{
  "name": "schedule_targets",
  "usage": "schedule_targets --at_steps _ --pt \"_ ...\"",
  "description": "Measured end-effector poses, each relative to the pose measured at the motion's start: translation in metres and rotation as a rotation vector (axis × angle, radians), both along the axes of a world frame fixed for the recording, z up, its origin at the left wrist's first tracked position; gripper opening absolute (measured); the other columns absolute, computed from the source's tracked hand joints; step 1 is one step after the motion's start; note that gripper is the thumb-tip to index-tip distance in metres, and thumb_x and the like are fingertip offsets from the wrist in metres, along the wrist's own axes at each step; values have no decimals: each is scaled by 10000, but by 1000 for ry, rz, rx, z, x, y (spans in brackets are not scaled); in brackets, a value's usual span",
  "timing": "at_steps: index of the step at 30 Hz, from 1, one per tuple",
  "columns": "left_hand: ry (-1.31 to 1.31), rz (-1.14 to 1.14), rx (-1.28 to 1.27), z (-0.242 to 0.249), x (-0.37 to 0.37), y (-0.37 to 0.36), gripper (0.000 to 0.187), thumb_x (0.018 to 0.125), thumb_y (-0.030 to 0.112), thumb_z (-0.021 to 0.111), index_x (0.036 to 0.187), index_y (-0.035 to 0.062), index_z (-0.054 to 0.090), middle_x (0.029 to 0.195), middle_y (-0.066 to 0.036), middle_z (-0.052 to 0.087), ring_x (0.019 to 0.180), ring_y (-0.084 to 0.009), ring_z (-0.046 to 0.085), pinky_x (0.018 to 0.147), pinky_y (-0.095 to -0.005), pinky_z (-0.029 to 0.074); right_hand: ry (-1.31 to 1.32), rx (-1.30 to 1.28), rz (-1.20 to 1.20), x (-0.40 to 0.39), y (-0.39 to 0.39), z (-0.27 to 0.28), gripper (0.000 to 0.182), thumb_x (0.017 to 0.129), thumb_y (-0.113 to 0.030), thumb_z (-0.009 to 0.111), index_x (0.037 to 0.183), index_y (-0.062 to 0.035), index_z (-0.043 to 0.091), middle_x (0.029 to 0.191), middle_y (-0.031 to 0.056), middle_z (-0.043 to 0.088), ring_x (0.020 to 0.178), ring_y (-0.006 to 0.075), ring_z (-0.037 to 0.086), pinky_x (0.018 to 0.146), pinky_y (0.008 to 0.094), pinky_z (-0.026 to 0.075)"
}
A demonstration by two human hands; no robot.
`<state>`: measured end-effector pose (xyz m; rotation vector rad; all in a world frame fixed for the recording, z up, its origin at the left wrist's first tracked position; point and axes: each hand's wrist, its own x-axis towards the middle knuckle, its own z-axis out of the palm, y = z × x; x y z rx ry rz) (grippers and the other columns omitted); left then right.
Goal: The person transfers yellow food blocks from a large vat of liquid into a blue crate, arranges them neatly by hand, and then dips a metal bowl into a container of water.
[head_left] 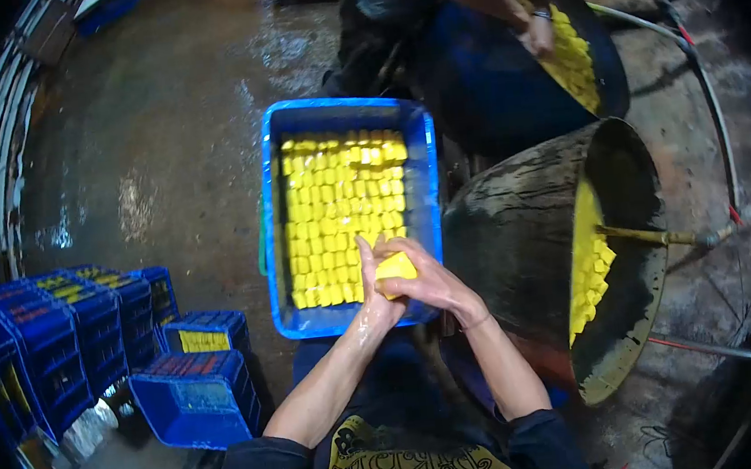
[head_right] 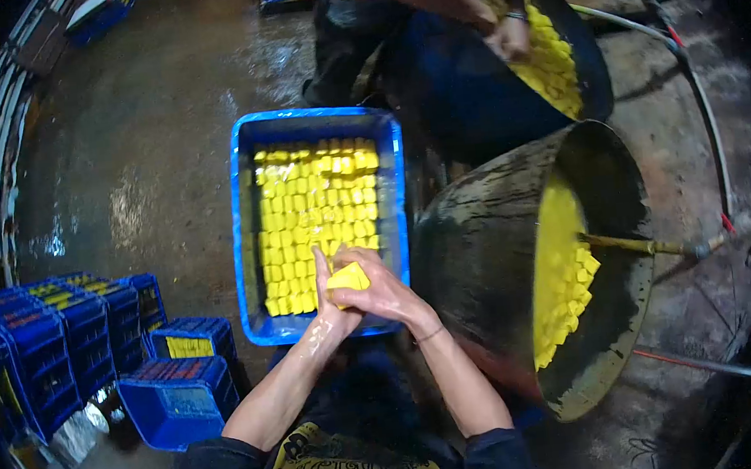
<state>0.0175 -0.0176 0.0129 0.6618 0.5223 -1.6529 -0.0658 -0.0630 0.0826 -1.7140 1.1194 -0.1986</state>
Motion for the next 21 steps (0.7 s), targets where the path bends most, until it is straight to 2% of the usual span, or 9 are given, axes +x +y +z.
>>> schedule_targets --at_steps 2,5,7,9,10,11,16,18,21 --pt "-146 -65 107 -7 35 8 1005 776 792 344 1457 82 139 1406 -150 307 1271 -296 370 1007 -482 340 -93 392 -101 24 -1 -45 440 733 -257 694 1082 -14 578 1095 110 571 1016 197 530 885 306 415" --pt "-327 -206 205 -74 87 16 987 777 790 348 1432 68 197 1417 -165 279 1287 -306 329 1053 -491 274 -104 746 -378 74 1 -90 343 796 -232 641 1050 -4 607 922 62 632 871 124 585 786 247 447" --pt "-688 -289 234 -91 127 14 893 831 737 333 1356 14 350 1306 -175 421 1236 -282 396 1050 -412 297 67 439 -396 105 18 -144 434 754 -341 645 1039 -14 627 991 217 617 1008 308 573 848 360 445" --pt "-772 -389 185 -145 145 19 819 884 657 315 1267 -50 471 1244 -224 515 1222 -305 443 1049 -364 305 674 -23 -313 143 51 -179 452 775 -348 616 1085 -21 602 1160 250 507 1171 434 403 945 488 359" --pt "-1027 -756 195 -151 145 24 794 904 609 261 1233 -76 491 1253 -268 494 1229 -347 433 1056 -389 294 676 -36 -299 138 82 -262 490 776 -368 603 1114 -14 582 1296 244 353 1213 518 249 1008 556 254" --pt "-1272 -1130 197 -157 145 29 780 924 561 208 1199 -103 511 1262 -313 474 1237 -389 423 1063 -415 283 715 163 -228 142 86 -238 550 761 -390 619 1148 -4 562 1359 244 260 1194 549 243 1010 554 268" --pt "-1179 -1425 346 -153 137 28 857 887 619 180 1206 -110 497 1264 -319 454 1245 -395 408 1067 -421 281 79 583 -191 73 52 -247 772 780 -369 595 1390 16 321 1408 239 357 1296 290 378 1052 302 311" --pt "-1185 -1436 371 -166 137 25 857 889 624 173 1231 -98 481 1290 -303 442 1254 -389 402 1062 -416 291 -21 701 -253 43 32 -205 696 805 -308 595 1407 -66 343 1110 99 578 739 124 509 672 260 439" --pt "-1543 -1624 149 -214 136 16 777 906 598 232 1184 -58 542 1249 -278 501 1177 -384 489 998 -439 369 -250 659 -194 -2 24 -130 583 852 -262 606 1357 -52 404 1051 57 590 773 91 521 684 250 450"
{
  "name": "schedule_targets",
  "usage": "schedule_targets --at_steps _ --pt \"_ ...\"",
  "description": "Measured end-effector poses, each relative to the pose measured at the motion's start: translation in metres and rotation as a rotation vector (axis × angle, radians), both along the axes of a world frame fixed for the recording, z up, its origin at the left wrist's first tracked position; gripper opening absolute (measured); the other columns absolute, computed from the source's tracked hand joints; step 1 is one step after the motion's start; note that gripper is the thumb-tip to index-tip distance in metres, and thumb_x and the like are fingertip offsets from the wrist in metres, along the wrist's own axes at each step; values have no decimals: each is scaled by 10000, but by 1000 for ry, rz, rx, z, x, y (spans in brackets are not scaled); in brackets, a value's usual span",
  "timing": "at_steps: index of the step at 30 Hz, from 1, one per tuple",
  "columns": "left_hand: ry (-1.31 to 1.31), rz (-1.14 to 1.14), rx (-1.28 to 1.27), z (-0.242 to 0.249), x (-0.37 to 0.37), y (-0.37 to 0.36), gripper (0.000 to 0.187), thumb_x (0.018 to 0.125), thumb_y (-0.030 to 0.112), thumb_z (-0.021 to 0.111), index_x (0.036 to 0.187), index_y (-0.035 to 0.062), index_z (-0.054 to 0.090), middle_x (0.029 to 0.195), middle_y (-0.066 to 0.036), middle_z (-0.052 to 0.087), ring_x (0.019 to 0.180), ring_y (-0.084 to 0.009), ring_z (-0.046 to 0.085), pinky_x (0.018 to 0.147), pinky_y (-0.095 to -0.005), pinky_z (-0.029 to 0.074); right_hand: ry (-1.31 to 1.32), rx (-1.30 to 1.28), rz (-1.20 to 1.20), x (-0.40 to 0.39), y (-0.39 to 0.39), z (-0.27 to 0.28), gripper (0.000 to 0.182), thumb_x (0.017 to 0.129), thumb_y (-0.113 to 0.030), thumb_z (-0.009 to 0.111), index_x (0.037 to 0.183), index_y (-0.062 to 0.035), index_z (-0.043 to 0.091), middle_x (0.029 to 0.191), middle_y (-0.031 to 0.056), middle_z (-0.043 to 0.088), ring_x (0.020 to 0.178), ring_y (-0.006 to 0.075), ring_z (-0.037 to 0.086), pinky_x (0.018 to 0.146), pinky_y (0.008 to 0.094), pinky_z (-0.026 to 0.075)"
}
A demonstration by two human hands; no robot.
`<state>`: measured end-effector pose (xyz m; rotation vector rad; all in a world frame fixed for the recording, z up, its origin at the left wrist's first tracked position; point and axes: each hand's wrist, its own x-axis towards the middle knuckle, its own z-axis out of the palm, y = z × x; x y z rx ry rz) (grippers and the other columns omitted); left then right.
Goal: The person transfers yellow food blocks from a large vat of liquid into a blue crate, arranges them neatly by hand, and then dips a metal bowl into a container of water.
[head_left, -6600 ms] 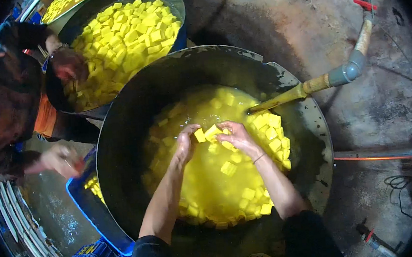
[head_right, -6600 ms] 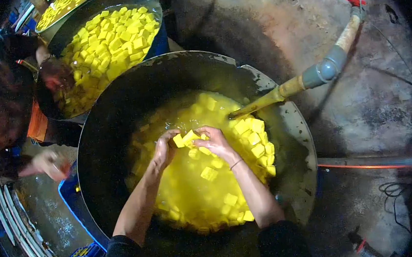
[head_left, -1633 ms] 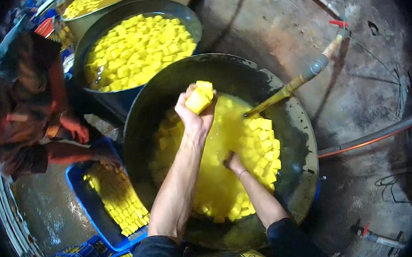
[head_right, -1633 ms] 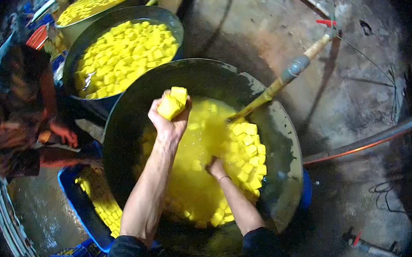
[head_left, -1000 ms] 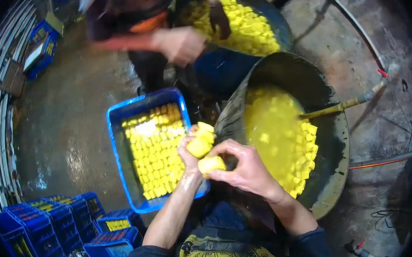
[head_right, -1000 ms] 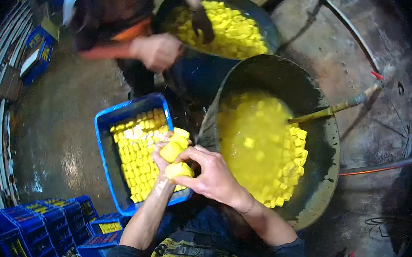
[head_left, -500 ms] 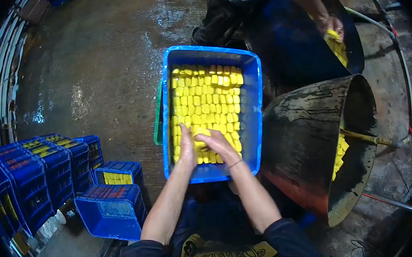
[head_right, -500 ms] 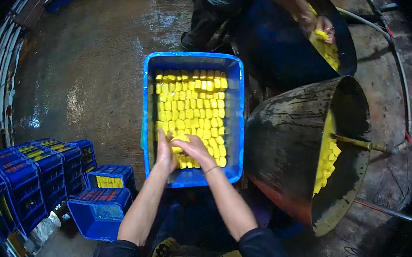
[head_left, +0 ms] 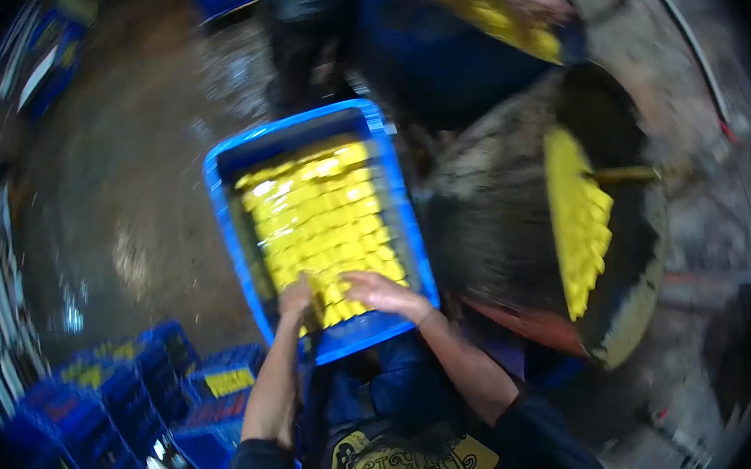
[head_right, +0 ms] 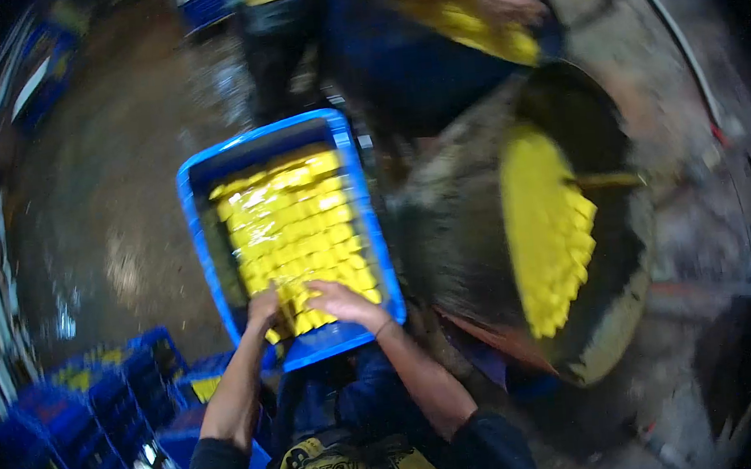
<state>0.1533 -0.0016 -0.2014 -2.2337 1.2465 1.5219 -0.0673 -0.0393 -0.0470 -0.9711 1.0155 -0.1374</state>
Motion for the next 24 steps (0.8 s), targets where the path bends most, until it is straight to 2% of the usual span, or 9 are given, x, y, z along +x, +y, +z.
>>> schedule_targets --at_steps 3,7,8,10,13,17,19,22,24 --pt "51 288 -797 110 -69 -81 453 875 334 551 1097 -60 570 1115 -256 566 1063 -372 522 967 -426 370 -117 -269 -196 -45 0 156 435 870 -157 624 1255 -15 479 1076 102 613 982 158 591 834 284 478" --pt "737 320 -1194 353 -218 -172 241 829 93 614 1049 18 548 1040 -95 537 989 -185 531 814 -312 451 -72 -804 -445 -162 1 296 399 764 -79 707 1134 -16 572 1165 145 563 1068 224 559 855 323 475" --pt "838 167 -1268 394 -254 -178 225 809 75 626 1015 23 554 992 -69 545 926 -161 539 774 -296 456 121 -998 -490 -199 -1 306 341 767 -99 704 1079 -15 596 1125 135 584 1051 213 563 826 324 486" --pt "884 -294 -1229 437 -323 -186 245 775 58 649 999 5 565 923 -83 569 835 -168 565 764 -278 459 510 -763 -721 -270 -7 298 247 792 -96 664 1014 -9 599 1004 94 627 898 201 611 783 306 494" --pt "752 -914 -1067 391 -435 -190 270 711 65 654 967 19 581 982 -173 592 896 -326 594 793 -378 482 682 -659 -350 -382 -12 216 282 776 -96 641 1045 -23 598 972 144 645 860 289 631 768 385 508" --pt "213 -1697 -891 286 -515 -173 371 732 96 670 1087 68 567 999 -115 591 913 -298 593 829 -361 501 1188 -449 152 -430 8 110 252 755 -106 594 1001 -69 633 964 154 643 909 318 620 785 441 499" --pt "90 -1766 -987 225 -530 -158 211 856 185 571 1041 92 612 1114 -77 580 1096 -226 524 836 -383 487 1135 -640 325 -433 18 73 221 811 -143 577 1016 -72 618 1007 178 632 870 325 628 816 432 511" --pt "-93 -1840 -696 223 -539 -146 196 886 160 507 1025 124 640 1160 -61 573 1109 -234 520 863 -381 472 1155 -416 463 -428 39 10 189 795 -158 566 944 -67 638 963 167 630 940 329 600 786 451 499" --pt "-28 -1821 -300 191 -540 -148 184 870 140 510 980 120 656 1156 -71 585 1086 -233 537 868 -371 462 1192 -855 200 -425 51 -5 192 828 -197 545 923 -69 651 886 172 639 852 318 625 767 433 502"
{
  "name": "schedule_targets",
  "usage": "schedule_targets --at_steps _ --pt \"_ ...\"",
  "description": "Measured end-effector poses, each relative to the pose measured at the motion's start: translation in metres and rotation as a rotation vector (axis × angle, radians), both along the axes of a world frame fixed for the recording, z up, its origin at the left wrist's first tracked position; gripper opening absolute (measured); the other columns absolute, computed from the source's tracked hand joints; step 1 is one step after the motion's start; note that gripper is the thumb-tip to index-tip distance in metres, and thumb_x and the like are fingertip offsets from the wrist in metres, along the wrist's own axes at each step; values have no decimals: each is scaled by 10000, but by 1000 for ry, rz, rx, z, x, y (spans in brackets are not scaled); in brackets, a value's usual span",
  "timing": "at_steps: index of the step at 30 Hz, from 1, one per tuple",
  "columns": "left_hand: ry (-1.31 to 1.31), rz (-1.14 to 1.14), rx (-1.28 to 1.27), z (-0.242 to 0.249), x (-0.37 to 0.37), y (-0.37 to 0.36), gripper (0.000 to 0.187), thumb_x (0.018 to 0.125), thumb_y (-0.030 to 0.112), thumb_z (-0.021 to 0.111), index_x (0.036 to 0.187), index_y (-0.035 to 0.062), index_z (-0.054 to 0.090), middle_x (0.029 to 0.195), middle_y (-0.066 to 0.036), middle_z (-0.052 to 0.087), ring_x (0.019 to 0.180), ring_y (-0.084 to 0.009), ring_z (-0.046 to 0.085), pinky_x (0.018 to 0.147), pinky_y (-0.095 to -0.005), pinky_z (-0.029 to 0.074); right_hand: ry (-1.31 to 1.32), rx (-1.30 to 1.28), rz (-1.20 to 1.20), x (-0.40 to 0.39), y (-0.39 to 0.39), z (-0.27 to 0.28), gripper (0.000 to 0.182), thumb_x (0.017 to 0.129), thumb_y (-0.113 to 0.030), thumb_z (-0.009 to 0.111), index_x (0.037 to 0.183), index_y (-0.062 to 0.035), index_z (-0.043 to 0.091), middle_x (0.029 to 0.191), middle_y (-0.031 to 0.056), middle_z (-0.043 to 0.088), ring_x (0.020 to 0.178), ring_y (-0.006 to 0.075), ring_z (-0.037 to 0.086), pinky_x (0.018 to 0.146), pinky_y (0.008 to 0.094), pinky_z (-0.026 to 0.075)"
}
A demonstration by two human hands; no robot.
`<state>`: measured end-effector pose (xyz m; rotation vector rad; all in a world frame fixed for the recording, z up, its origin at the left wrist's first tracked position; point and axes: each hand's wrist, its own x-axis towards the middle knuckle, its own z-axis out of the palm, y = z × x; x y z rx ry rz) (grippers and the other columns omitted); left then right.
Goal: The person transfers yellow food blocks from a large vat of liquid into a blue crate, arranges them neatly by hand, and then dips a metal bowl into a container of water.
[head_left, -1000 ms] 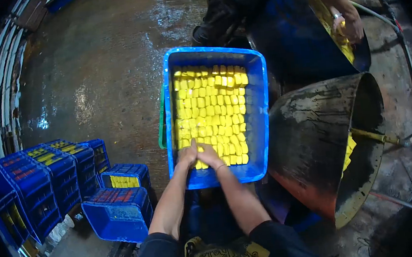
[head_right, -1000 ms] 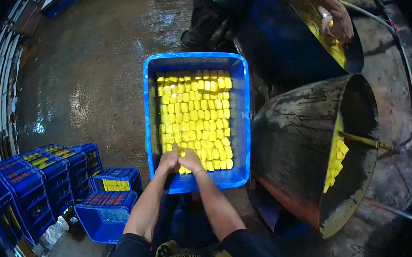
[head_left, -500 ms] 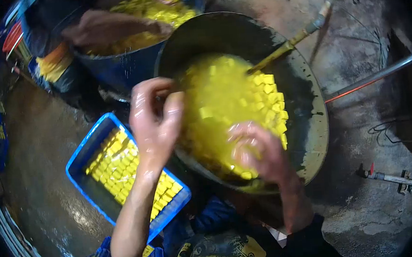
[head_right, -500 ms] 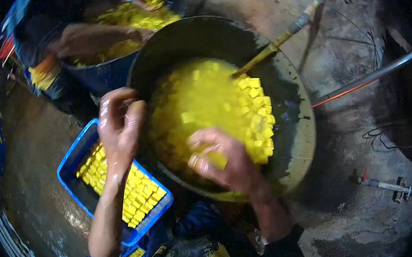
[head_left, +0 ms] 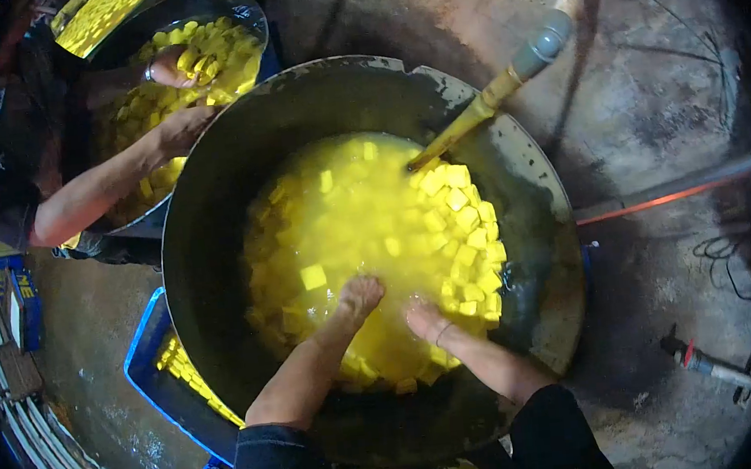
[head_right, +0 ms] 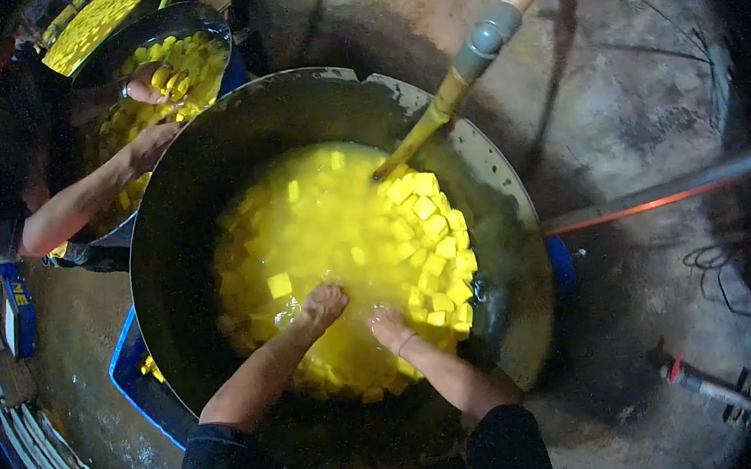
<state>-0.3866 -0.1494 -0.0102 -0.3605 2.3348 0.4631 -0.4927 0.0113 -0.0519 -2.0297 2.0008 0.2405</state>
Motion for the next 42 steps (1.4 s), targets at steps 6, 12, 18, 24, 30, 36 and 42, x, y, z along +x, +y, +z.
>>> schedule_targets --at_steps 6,12,18,24,30,36,42 --pt "638 -175 -288 -20 39 -27 234 825 153 519 1032 72 590 1006 -121 560 915 -226 537 830 -345 452 -530 306 -119 -60 -73 60 334 772 -260 656 1046 -69 649 956 162 648 859 281 635 801 379 498" --pt "147 152 -84 73 56 -78 206 832 150 535 933 -5 625 989 -152 581 912 -266 561 887 -447 442 -743 72 -250 -116 -201 57 338 730 -319 668 881 -17 654 965 158 661 919 231 632 793 343 499" --pt "624 -21 -69 -32 107 -101 277 764 212 627 1010 85 633 898 -148 587 917 -297 563 928 -435 425 -537 -10 -600 -35 -310 50 383 683 -319 738 849 7 627 860 177 651 825 325 630 763 401 504" --pt "391 324 488 -31 98 -132 631 688 397 766 1180 74 539 1207 -169 516 1135 -317 478 994 -408 370 -691 -204 -745 -28 -303 21 425 685 -250 725 1023 -7 645 933 196 651 929 311 616 838 354 478" --pt "534 749 1002 -80 57 -127 445 751 133 724 1161 63 564 1141 -83 578 997 -212 571 857 -335 480 -1236 120 -642 -79 -234 80 272 737 -151 704 954 2 642 883 47 650 858 147 595 778 264 467" --pt "710 1413 1445 -32 0 -93 260 856 116 543 1109 63 568 1051 -70 593 1015 -189 546 856 -346 472 -1274 49 -696 -71 -163 116 256 709 -85 733 929 4 635 882 49 642 827 116 587 746 250 472" --pt "1136 2008 1718 0 -43 -50 249 844 199 460 1005 32 549 928 -109 587 847 -239 578 765 -347 491 -1053 -24 -761 -43 -158 113 291 702 -125 725 930 4 597 858 92 637 809 156 584 739 294 468"
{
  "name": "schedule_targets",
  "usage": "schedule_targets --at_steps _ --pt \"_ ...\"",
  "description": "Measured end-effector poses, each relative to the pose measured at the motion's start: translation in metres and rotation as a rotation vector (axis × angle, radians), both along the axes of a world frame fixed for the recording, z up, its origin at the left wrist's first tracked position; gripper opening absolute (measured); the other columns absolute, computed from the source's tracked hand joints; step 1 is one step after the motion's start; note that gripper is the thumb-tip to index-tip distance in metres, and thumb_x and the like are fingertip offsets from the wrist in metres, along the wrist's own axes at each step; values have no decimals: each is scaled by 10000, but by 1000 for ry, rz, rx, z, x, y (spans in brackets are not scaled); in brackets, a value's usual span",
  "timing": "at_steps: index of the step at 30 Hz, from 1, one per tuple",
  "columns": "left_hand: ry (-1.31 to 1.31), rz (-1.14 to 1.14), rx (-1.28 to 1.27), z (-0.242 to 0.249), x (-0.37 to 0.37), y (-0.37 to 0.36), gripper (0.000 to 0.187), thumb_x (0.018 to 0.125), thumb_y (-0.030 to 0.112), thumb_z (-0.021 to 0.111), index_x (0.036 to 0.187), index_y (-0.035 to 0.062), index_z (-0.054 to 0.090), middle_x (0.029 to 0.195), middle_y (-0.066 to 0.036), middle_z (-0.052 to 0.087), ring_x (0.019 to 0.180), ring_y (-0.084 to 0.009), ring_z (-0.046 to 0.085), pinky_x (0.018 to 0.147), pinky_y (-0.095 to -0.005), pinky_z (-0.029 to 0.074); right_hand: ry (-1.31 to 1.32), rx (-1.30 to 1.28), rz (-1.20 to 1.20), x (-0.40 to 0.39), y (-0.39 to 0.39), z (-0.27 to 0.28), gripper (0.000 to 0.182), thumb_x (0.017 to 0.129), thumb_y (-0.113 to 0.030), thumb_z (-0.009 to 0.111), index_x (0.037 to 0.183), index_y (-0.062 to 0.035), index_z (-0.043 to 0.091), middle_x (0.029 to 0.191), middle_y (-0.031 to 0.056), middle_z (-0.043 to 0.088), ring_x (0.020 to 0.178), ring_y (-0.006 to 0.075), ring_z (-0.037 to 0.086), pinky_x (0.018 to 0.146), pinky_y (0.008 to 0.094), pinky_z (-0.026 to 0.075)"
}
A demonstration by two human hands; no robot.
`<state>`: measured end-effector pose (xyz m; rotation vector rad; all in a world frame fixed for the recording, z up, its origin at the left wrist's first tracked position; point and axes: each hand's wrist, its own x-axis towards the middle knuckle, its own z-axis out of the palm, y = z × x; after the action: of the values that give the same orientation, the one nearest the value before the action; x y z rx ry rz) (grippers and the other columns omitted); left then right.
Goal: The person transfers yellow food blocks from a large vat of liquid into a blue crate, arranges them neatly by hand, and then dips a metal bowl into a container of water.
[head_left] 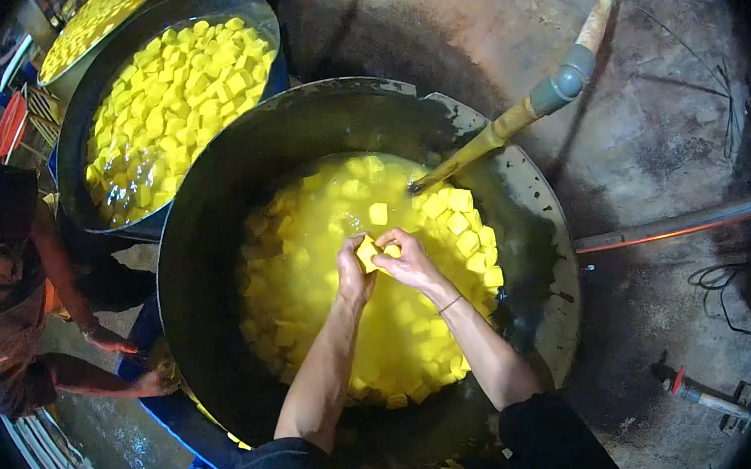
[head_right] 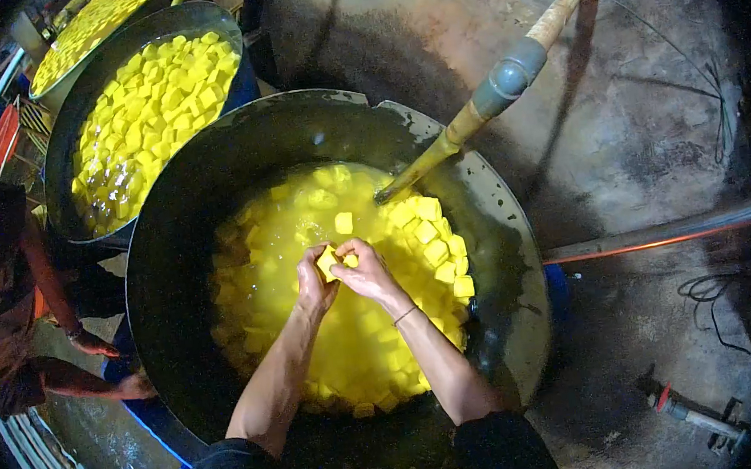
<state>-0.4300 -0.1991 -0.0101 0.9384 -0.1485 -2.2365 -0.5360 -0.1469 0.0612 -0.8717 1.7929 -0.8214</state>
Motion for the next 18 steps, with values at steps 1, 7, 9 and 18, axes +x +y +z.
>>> schedule_targets --at_steps 1,7,9,18 --pt "3 102 12 0 -4 4 272 851 206 435 1035 29 528 938 -110 587 858 -251 575 774 -353 493 58 -139 26 1 0 -1 319 736 -139 719 988 2 584 898 77 614 862 145 560 783 292 449" --pt "246 269 119 37 -11 19 270 875 216 412 1045 21 489 929 -115 568 878 -255 572 829 -366 487 567 -264 250 29 -7 8 548 921 -409 501 1255 25 477 1284 202 504 1230 264 443 1026 350 335" --pt "260 393 177 48 -6 14 265 859 184 421 1057 27 501 954 -124 582 854 -261 587 796 -378 511 144 -139 157 19 -14 35 538 925 -402 492 1248 28 489 1290 211 499 1238 273 440 1026 343 336" --pt "664 567 -68 192 73 -65 351 686 68 487 1017 89 603 1065 -141 606 931 -341 589 851 -490 503 1082 213 725 22 75 -196 429 866 -208 518 1252 -22 487 1257 247 497 1137 342 514 976 403 405"
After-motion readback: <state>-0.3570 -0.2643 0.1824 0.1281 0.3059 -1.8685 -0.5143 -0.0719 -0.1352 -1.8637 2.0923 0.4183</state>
